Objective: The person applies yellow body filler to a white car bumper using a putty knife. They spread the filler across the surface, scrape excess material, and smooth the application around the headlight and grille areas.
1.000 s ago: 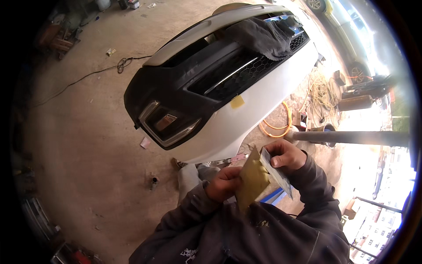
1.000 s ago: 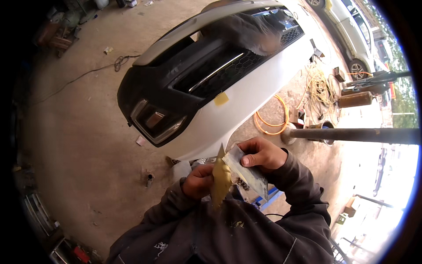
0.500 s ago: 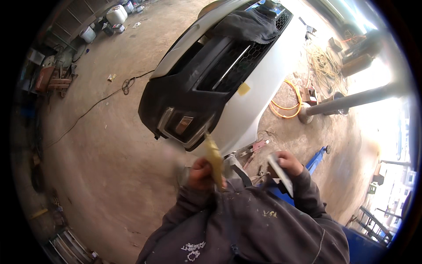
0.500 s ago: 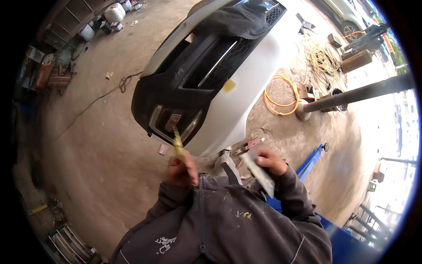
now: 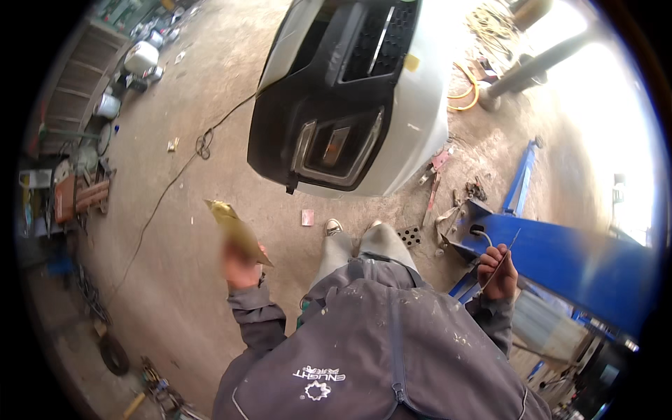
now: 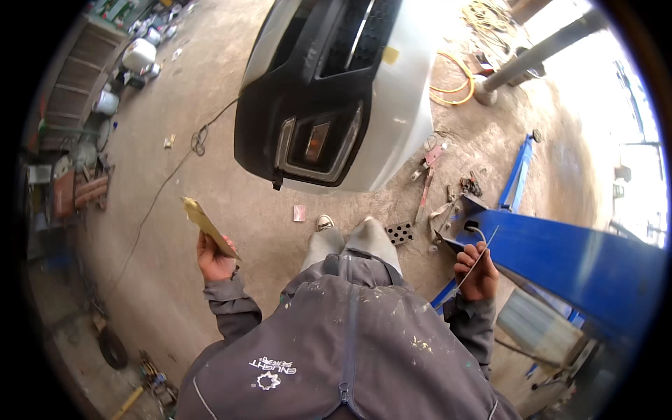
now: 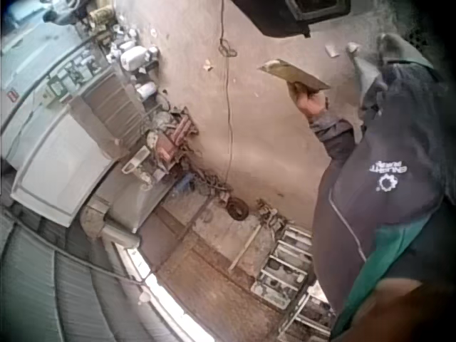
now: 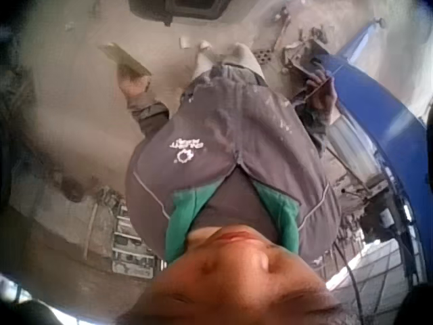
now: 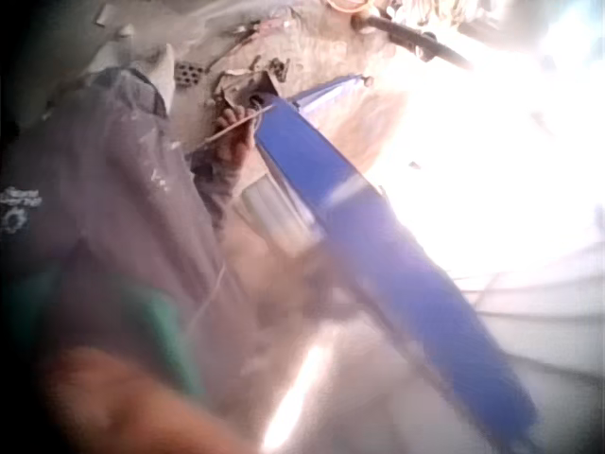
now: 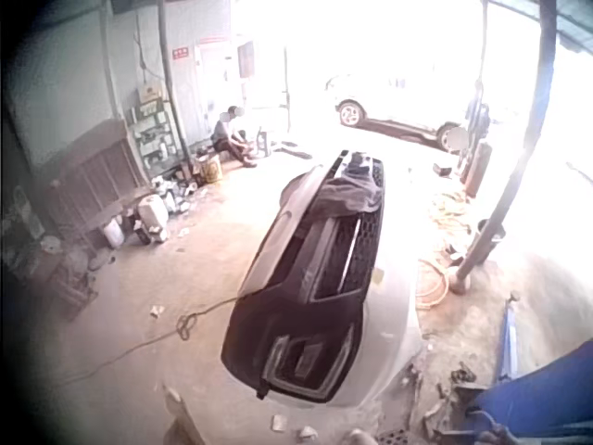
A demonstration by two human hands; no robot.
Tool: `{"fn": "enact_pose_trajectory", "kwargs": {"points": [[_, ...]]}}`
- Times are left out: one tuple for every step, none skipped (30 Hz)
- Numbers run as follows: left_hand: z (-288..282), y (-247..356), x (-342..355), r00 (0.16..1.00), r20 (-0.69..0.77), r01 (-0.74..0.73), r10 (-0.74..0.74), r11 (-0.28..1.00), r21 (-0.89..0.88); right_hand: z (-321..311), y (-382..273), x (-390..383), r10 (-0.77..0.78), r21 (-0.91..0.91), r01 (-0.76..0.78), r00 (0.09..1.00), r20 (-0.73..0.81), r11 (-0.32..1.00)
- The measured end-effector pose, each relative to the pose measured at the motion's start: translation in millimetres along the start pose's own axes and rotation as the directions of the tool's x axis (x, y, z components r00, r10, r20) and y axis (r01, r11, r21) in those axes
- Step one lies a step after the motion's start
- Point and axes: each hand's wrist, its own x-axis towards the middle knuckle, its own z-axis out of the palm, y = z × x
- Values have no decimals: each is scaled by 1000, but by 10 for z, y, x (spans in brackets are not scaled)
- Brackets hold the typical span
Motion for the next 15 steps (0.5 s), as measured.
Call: {"fn": "enact_pose_trajectory", "kwargs": {"points": [[-18,65,-21,1000,19,-23,22,999,28,-36,41,-116,-25,26,25,1000,-8,999],[-112,106,-2,992,119,-61,52,996,71,-69,70,-220,-47,50,47,999,-16,998],[-61,142,-50,995,66,-84,76,989,121,-102,114,-296,-64,21,65,998,-27,998],[-3,171,-119,994,13,-106,106,979,172,-126,145,-339,-80,-10,79,996,-38,997],[45,180,-195,989,-39,-128,141,966,223,-153,162,-376,-92,-43,90,995,-47,995],[13,206,-314,986,-64,-127,153,943,308,-232,205,-377,-124,-198,111,991,-53,974],[-15,191,-408,983,-79,-123,166,913,389,-219,275,-356,-105,-224,109,994,30,968],[-45,179,-505,979,-95,-119,183,876,467,-189,372,-358,-193,-303,164,979,-67,939],[-27,181,-641,977,-84,-124,196,844,523,-53,555,-337,-276,-380,196,946,-169,904],[58,176,-773,977,-72,-125,201,810,573,-109,627,-331,-225,-408,166,969,-102,898],[139,170,-898,977,-59,-125,205,774,621,-160,697,-313,-171,-437,139,985,-35,889],[232,181,-1025,975,-92,-94,200,757,647,-83,824,-307,-133,-443,108,991,-25,890],[263,181,-1118,980,-71,-96,186,754,650,-70,911,-279,-133,-447,124,991,11,886],[280,192,-1194,984,-49,-97,170,751,653,-38,1028,-339,-144,-532,136,989,26,836],[291,208,-1229,985,-21,-116,170,749,652,60,1153,-320,-149,-612,155,987,61,776]]}}
